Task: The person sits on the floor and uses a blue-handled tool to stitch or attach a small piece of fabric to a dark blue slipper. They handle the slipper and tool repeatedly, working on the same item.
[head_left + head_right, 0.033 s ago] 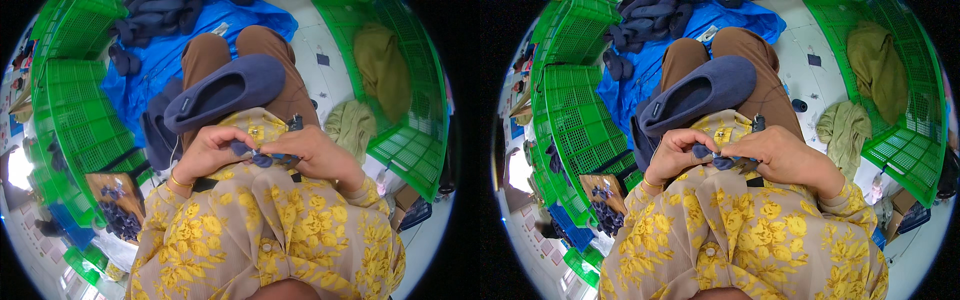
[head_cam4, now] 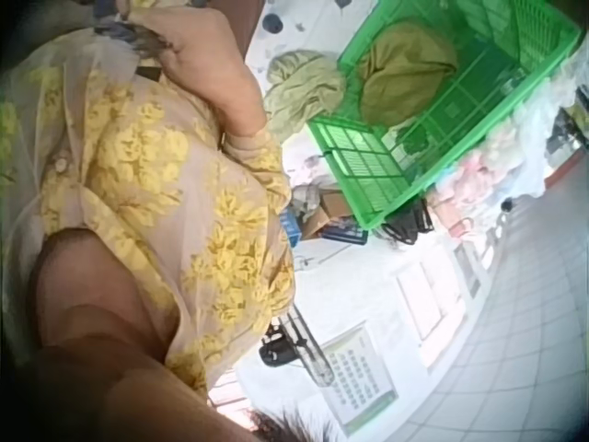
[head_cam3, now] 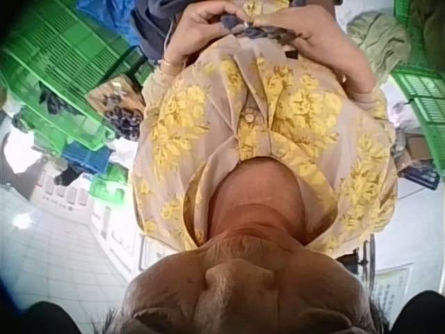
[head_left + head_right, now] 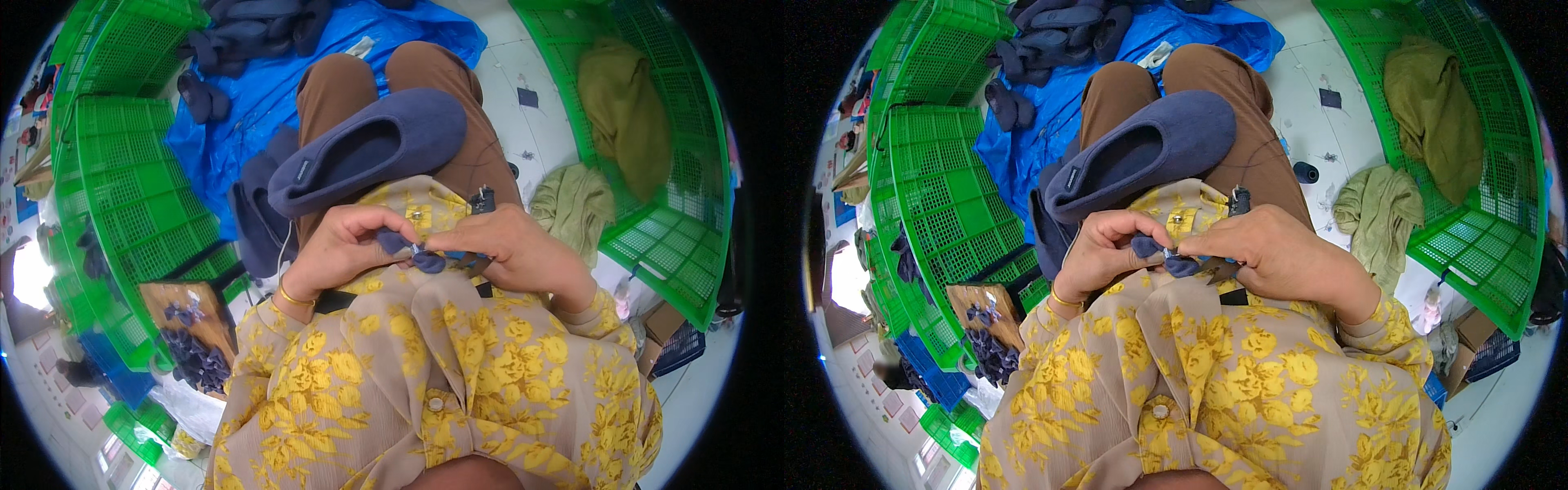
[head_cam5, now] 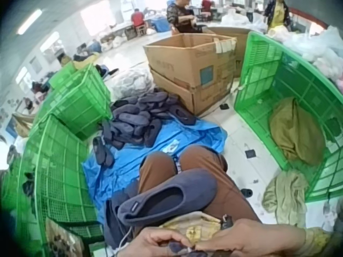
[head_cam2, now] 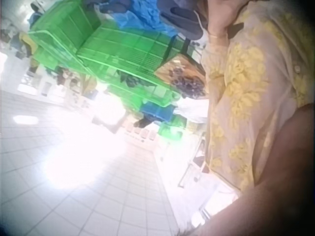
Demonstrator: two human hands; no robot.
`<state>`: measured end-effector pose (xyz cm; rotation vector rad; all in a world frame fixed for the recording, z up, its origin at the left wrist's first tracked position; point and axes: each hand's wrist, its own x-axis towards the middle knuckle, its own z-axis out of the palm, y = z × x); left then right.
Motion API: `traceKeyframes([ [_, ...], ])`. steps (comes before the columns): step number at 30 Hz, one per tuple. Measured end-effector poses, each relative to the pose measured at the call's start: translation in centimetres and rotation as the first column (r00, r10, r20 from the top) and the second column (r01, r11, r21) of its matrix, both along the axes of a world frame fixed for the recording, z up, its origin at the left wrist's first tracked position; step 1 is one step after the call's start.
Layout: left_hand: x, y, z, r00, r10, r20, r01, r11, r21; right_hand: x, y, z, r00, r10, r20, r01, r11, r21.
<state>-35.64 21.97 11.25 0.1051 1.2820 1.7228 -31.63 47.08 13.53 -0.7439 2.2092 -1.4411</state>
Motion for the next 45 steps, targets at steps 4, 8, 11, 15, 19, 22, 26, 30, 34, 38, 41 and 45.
traceKeyframes([
  [4,0.0,-0.1,-0.2,1.0,-0.005,-0.013,0.005,1.0,0.003,-0.2,0.1,0.2,1.0,0.024,0.002,-0.024,1.0,0.017],
  [8,0.0,0.1,0.0,0.999,-0.013,-0.03,0.013,1.0,-0.027,0.0,-0.2,-0.2,1.0,0.0,-0.008,0.0,1.0,0.015],
  [11,-0.2,0.1,0.2,0.998,-0.051,-0.035,0.049,0.997,-0.059,0.5,-0.6,-0.9,0.998,-0.056,-0.022,0.055,0.998,-0.043],
  [15,-0.1,0.3,0.3,1.0,-0.024,-0.021,0.022,0.997,-0.073,0.9,-1.2,-1.5,0.993,-0.11,-0.031,0.107,0.991,-0.076],
  [19,0.2,0.5,-0.1,0.997,-0.033,-0.069,0.027,0.996,-0.085,1.0,-1.4,-1.7,0.995,-0.097,0.004,0.097,0.994,-0.045],
  [22,0.1,0.6,0.0,0.998,-0.042,-0.053,0.037,0.995,-0.088,0.9,-1.5,-1.5,0.995,-0.094,0.02,0.094,0.996,0.003],
  [26,-0.2,0.3,0.4,0.999,-0.005,0.034,0.007,0.998,-0.066,0.8,-1.6,-1.5,0.988,-0.142,0.057,0.142,0.99,-0.01],
  [30,0.2,0.2,0.3,0.989,0.079,0.126,-0.081,0.997,0.011,0.9,-1.8,-1.4,0.977,-0.176,0.116,0.183,0.982,-0.047],
  [34,0.5,0.4,-0.1,0.998,0.045,0.034,-0.045,0.999,0.022,1.2,-2.0,-1.5,0.974,-0.186,0.133,0.195,0.979,-0.058],
  [38,1.0,0.3,-0.2,0.998,-0.005,-0.064,0.002,0.999,-0.054,1.8,-2.2,-1.7,0.978,-0.157,0.14,0.158,0.987,0.007],
  [41,0.8,0.6,-0.8,0.998,-0.014,-0.053,0.012,0.999,-0.038,2.2,-1.9,-2.5,0.963,-0.167,0.213,0.186,0.98,-0.069],
  [45,0.8,0.8,0.6,0.98,0.18,0.078,-0.182,0.983,0.014,0.8,-1.4,-1.5,0.93,-0.359,-0.084,0.36,0.933,-0.006],
])
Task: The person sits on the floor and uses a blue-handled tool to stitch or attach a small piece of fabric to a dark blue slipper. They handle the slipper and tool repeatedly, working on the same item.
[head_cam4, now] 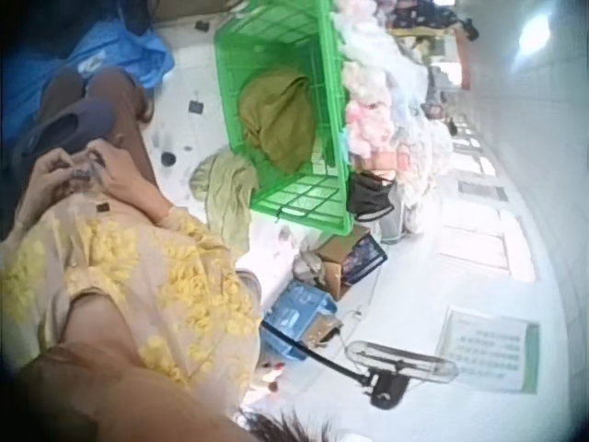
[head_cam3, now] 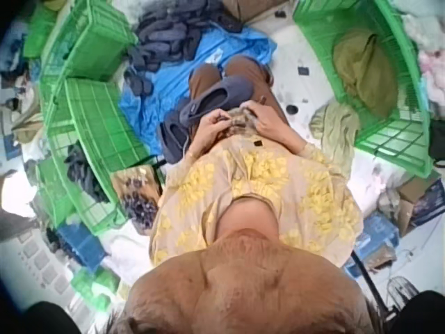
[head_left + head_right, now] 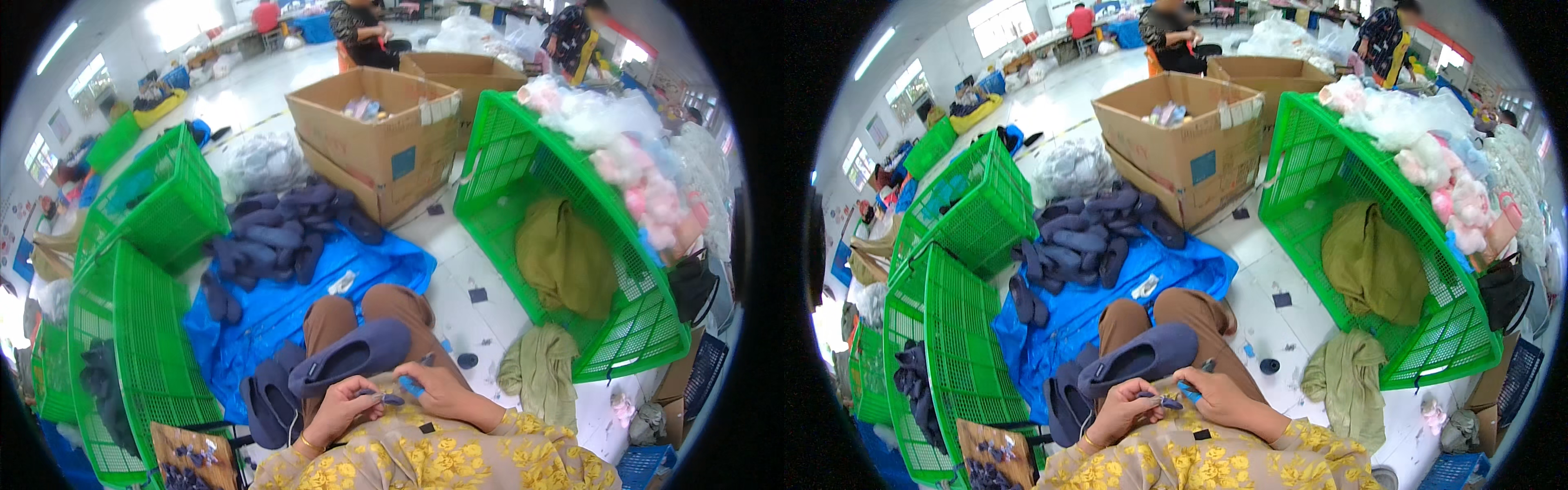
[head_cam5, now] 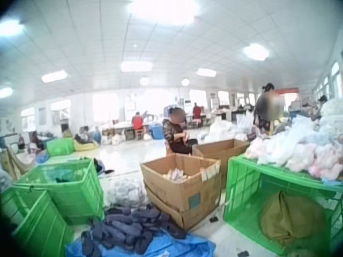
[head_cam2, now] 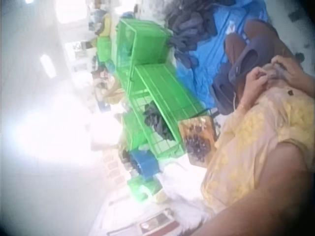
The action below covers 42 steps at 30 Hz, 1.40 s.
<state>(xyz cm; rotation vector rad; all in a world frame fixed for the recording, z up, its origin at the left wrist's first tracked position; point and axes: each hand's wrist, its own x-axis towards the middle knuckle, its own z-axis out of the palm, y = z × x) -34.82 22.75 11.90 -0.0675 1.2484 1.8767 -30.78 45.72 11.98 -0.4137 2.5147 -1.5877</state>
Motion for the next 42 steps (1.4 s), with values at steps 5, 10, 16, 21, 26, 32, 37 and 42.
traceKeyframes([
  [5,-1.4,1.4,0.4,0.98,-0.003,-0.198,-0.017,0.995,-0.1,-0.5,-0.6,2.3,0.903,-0.016,-0.43,0.112,0.974,0.197],
  [10,-0.6,2.1,0.5,0.976,0.035,-0.215,-0.057,0.994,-0.095,0.1,-1.3,1.2,0.884,-0.037,-0.466,0.171,0.953,0.25],
  [16,0.2,2.1,0.3,0.984,0.06,-0.17,-0.068,0.997,-0.037,0.3,-1.5,1.0,0.859,-0.066,-0.507,0.186,0.964,0.189],
  [21,0.7,1.7,-3.2,0.938,-0.038,-0.344,-0.03,0.981,-0.19,1.1,-3.1,1.9,0.728,-0.046,-0.684,0.256,0.944,0.209],
  [26,0.6,1.8,-1.8,0.955,-0.022,-0.295,-0.021,0.99,-0.14,0.0,-2.4,4.0,0.878,-0.362,-0.313,0.224,0.889,-0.399],
  [32,0.4,1.3,-0.1,0.866,-0.011,-0.501,-0.167,0.936,-0.31,1.4,5.4,6.8,0.859,-0.299,0.416,0.499,0.303,-0.812],
  [37,-0.3,-0.4,0.1,0.806,-0.009,-0.592,-0.276,0.879,-0.39,6.3,19.8,11.7,0.791,-0.545,0.278,0.428,0.17,-0.888],
  [42,-0.3,-1.6,-0.6,0.906,0.054,-0.42,-0.215,0.914,-0.345,15.2,37.1,13.6,0.846,-0.505,0.168,0.29,0.174,-0.941],
])
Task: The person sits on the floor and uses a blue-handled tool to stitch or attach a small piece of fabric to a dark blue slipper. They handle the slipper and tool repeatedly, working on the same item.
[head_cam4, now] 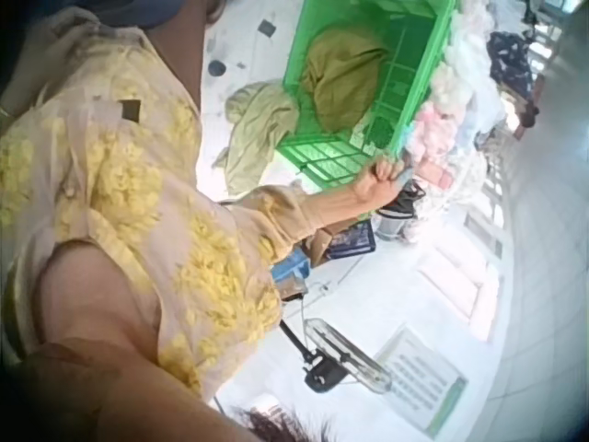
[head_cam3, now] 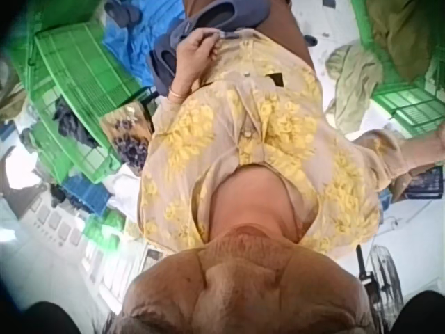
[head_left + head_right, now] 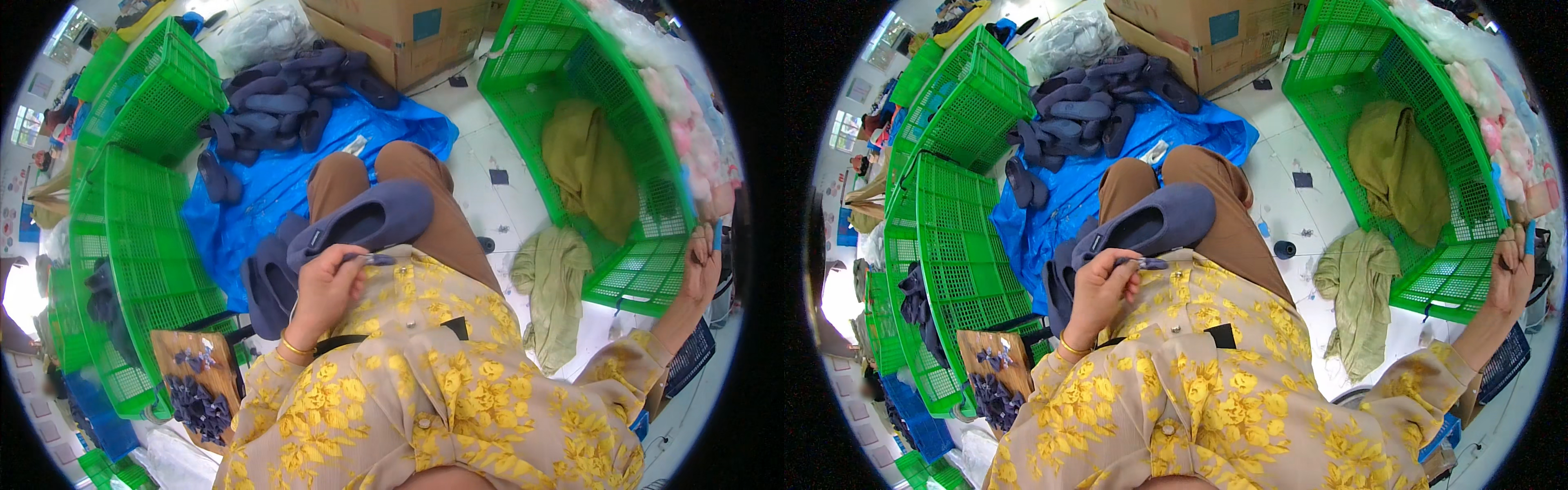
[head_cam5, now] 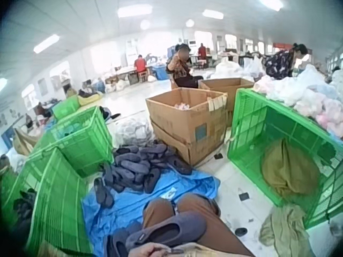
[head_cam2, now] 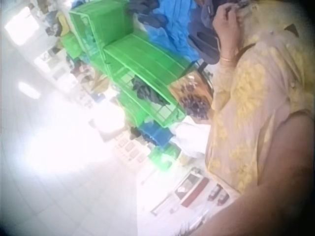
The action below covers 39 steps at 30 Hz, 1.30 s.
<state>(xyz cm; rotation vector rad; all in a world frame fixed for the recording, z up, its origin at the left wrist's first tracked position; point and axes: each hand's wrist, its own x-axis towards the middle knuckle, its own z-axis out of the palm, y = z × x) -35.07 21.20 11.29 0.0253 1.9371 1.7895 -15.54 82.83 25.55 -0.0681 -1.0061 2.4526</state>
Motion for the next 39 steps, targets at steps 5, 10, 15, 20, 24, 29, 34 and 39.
traceKeyframes([
  [5,-0.4,2.7,1.9,0.994,-0.11,0.007,0.11,0.993,0.03,-0.9,-2.7,-0.9,0.851,-0.522,0.064,0.431,0.761,0.485],
  [10,-1.1,4.7,3.0,0.986,-0.169,0.0,0.169,0.986,0.0,-11.2,-27.1,-8.2,0.916,-0.398,0.043,0.013,0.136,0.991],
  [15,-1.6,5.4,2.7,0.973,-0.225,-0.049,0.224,0.974,-0.028,-14.6,-36.8,-11.9,0.976,-0.021,0.217,-0.217,-0.173,0.961],
  [20,-2.4,5.0,1.8,0.987,-0.163,-0.01,0.163,0.986,-0.03,-16.2,-36.4,-13.8,0.959,0.069,0.275,-0.278,0.031,0.96],
  [24,-4.7,3.9,1.2,0.898,-0.203,-0.391,0.008,0.895,-0.446,-17.5,-36.8,-14.9,0.821,-0.025,0.57,-0.477,0.519,0.71],
  [29,-5.7,4.7,-1.4,0.982,-0.172,0.082,0.185,0.963,-0.196,-20.2,-37.4,-17.8,0.729,0.101,0.677,-0.533,0.705,0.469],
  [34,-4.4,5.7,-2.8,0.854,0.114,0.508,-0.24,0.952,0.191,-20.6,-37.6,-18.5,0.697,0.114,0.708,-0.562,0.701,0.44],
  [39,-3.8,6.3,-3.1,0.817,0.168,0.551,-0.344,0.909,0.234,-20.6,-37.7,-18.4,0.691,0.125,0.712,-0.568,0.704,0.427],
])
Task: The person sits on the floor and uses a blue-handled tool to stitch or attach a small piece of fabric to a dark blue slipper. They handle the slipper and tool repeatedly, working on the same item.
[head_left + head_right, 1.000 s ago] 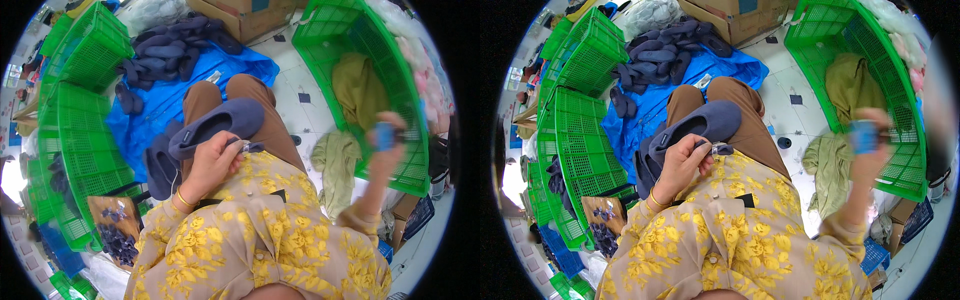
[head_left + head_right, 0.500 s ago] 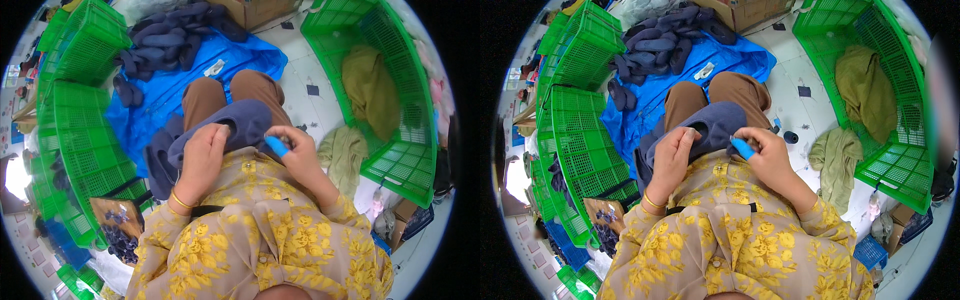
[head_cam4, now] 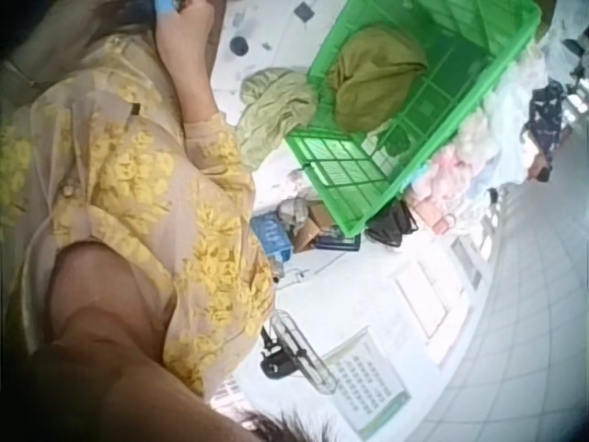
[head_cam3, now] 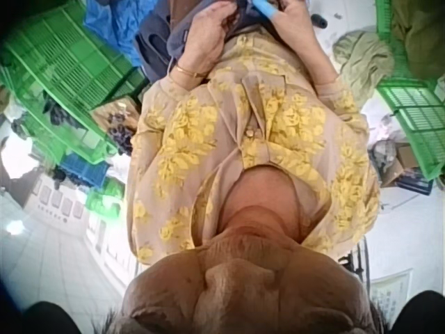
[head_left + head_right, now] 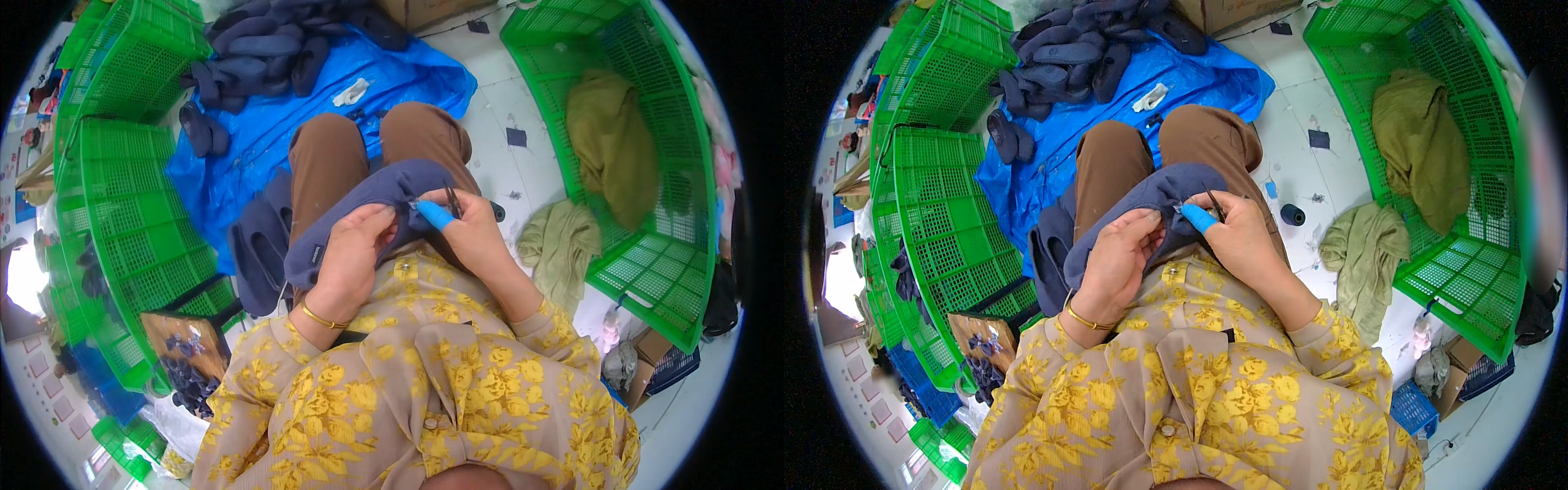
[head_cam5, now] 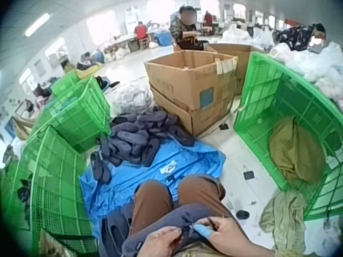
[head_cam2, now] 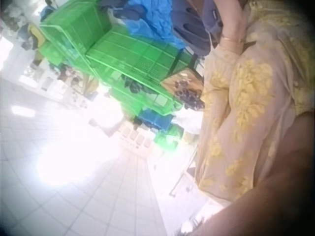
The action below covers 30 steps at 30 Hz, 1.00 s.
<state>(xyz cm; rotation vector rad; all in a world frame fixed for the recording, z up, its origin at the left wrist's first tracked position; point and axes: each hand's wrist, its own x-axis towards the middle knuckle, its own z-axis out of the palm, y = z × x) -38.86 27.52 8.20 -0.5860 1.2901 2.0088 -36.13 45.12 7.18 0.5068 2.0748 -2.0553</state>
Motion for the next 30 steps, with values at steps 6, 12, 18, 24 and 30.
traceKeyframes([
  [6,0.2,0.3,0.1,0.998,0.04,0.039,-0.04,0.999,0.002,0.1,0.0,0.3,1.0,0.016,0.017,-0.016,0.998,0.056],
  [12,0.1,0.7,0.4,1.0,0.025,0.01,-0.024,0.998,-0.057,0.1,-0.6,0.8,1.0,0.014,0.019,-0.018,0.974,0.228],
  [18,-0.4,2.4,1.5,0.999,-0.044,-0.005,0.041,0.974,-0.223,0.0,-0.8,1.7,0.998,0.027,0.057,-0.041,0.962,0.269],
  [24,-0.6,2.6,1.0,1.0,-0.019,0.006,0.02,0.965,-0.26,0.6,-0.6,1.3,0.998,0.062,0.028,-0.067,0.958,0.28],
  [30,-0.5,2.1,0.4,0.997,-0.066,-0.029,0.058,0.973,-0.222,0.8,-0.7,0.8,0.997,0.081,-0.012,-0.073,0.953,0.293],
])
